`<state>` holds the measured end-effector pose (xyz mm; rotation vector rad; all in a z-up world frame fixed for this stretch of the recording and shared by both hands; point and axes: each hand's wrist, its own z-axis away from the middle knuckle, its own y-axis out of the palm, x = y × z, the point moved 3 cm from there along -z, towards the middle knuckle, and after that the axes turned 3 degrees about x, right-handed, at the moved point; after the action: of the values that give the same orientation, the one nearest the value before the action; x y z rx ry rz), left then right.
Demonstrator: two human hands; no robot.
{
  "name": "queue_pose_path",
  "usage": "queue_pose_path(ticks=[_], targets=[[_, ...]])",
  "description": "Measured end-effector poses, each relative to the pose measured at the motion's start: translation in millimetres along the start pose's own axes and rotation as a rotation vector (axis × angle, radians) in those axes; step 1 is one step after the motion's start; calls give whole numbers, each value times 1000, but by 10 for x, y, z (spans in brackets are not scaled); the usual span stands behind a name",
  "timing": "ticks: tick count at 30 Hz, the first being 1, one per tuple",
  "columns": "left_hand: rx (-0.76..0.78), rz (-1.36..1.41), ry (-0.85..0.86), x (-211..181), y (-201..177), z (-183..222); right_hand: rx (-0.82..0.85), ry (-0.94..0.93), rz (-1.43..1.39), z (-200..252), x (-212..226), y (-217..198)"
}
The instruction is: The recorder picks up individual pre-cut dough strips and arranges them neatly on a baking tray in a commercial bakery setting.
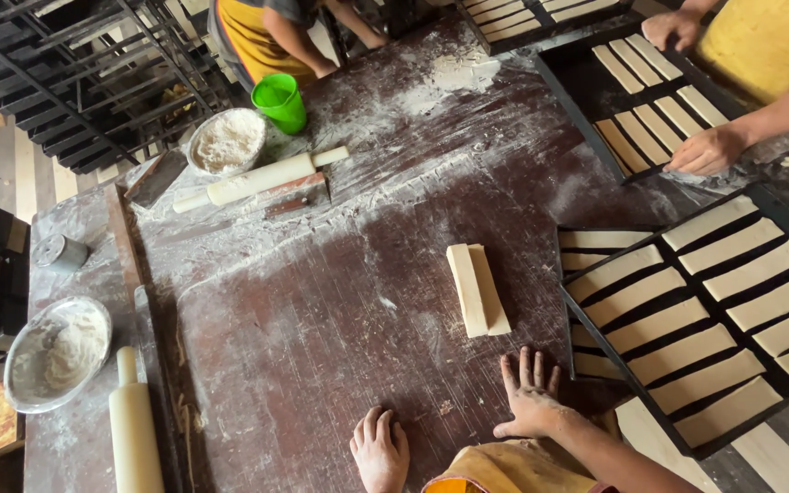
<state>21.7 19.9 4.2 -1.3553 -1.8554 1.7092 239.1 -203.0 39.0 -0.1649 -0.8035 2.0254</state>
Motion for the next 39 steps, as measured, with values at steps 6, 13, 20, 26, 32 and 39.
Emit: queue_pose_path(ticks=[6, 13, 20, 26, 32, 39], targets=[[-10, -16, 15, -33, -33, -30, -13, -4, 18, 7, 1, -70], [-20, -2, 30, -40, -76, -17, -109, -257, -442, -15, -75, -830], [134, 143, -262, -57, -52, -242, -694, -641, -1077, -347, -103, -1204], [-9, 1032, -245, -352, -108, -1728, -658, -643, -1092, -375, -39, -781], [31, 1763, -449, -752, -1043, -3507, -630, -698, -1232, -369, -309, -231], [-196, 1876, -286, -107, -1112, -3765, -731, -509, -1345, -529, -1005, 112]])
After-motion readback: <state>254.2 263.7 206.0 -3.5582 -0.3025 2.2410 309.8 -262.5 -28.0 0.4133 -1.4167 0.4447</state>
